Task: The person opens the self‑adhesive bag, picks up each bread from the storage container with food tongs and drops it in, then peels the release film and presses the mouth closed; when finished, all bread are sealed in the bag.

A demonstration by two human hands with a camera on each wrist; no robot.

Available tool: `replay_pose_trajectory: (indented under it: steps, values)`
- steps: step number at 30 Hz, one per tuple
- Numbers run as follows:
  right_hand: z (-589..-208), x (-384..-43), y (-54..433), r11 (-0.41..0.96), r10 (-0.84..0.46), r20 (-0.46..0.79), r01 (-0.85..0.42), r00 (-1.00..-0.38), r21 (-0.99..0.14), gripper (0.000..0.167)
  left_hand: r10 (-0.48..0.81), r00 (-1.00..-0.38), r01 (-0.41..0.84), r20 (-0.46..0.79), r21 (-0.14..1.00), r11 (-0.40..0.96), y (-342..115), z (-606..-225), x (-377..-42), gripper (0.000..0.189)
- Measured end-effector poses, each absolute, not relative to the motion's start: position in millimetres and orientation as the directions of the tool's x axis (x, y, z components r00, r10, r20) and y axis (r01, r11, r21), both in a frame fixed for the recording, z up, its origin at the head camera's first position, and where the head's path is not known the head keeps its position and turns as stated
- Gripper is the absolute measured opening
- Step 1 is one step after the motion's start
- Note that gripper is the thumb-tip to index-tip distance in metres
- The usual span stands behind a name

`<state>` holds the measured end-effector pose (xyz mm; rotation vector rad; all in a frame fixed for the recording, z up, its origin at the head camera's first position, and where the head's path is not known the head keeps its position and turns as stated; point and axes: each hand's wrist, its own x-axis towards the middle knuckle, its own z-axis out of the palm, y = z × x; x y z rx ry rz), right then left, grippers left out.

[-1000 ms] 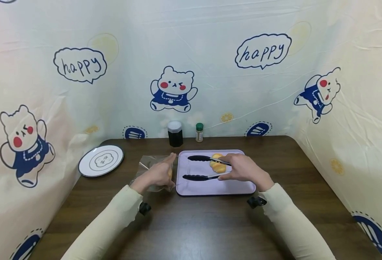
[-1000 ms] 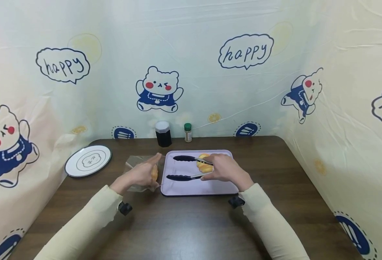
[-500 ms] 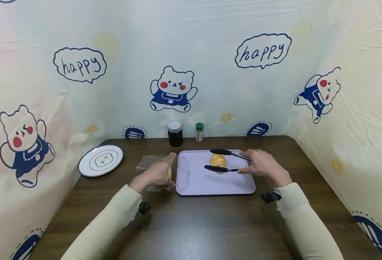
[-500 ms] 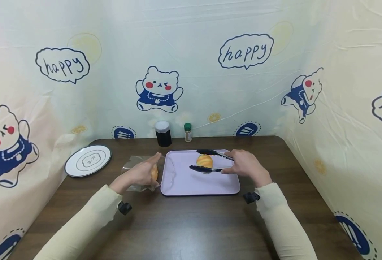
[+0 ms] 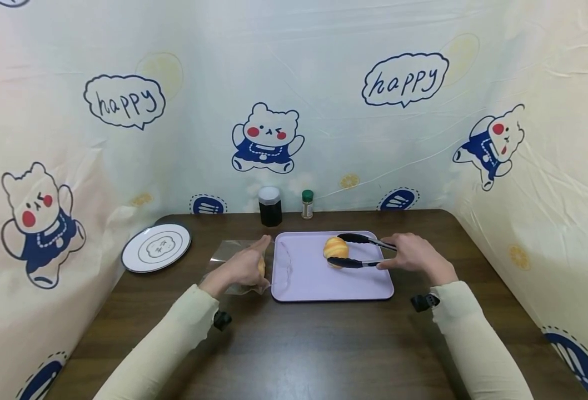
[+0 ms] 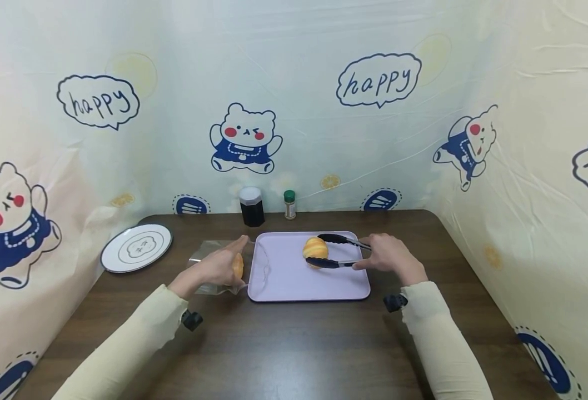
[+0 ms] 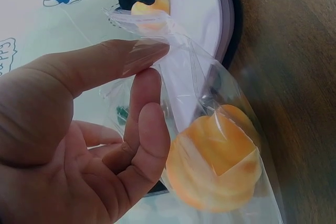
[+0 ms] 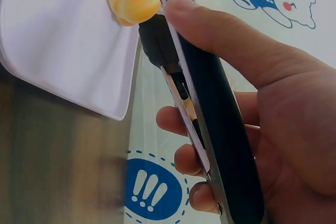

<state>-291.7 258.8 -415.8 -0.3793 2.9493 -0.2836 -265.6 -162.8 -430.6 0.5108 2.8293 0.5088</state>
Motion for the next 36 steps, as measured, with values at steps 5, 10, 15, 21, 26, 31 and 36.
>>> replay_pose_trajectory:
  steps: [5,10,15,21,26,31,36]
  values:
    - [-416,-293,259,0.949,-0.272,-0.121,-0.245,-0.955,-0.2,0.082,0.371,-0.916,0.291,-0.156,0.378,0.879,-162,-429,-265,0.119]
    - [-418,-293,260,0.949,-0.273,-0.113,-0.248,-0.955,-0.194,0.08,0.354,-0.919,0.267,-0.17,0.391,0.881,-161,-429,-265,0.119]
    - [-417,-291,258,0.95,-0.267,-0.1,-0.244,-0.958,-0.194,0.076,0.346,-0.92,0.258,-0.182,0.383,0.887,-160,-428,-266,0.119]
    - [-413,-284,254,0.936,-0.292,-0.067,-0.27,-0.954,-0.227,0.078,0.348,-0.92,0.26,-0.18,0.383,0.886,-158,-427,-265,0.12]
    - [-407,-279,247,0.909,-0.359,-0.002,-0.349,-0.934,-0.228,0.078,0.359,-0.918,0.276,-0.167,0.381,0.882,-158,-427,-265,0.12]
    - [-399,-273,238,0.873,-0.427,0.042,-0.424,-0.903,-0.24,0.075,0.356,-0.918,0.269,-0.173,0.385,0.883,-157,-426,-265,0.119]
    - [-393,-266,229,0.834,-0.487,0.068,-0.487,-0.871,-0.261,0.073,0.341,-0.921,0.248,-0.19,0.391,0.886,-156,-425,-266,0.119]
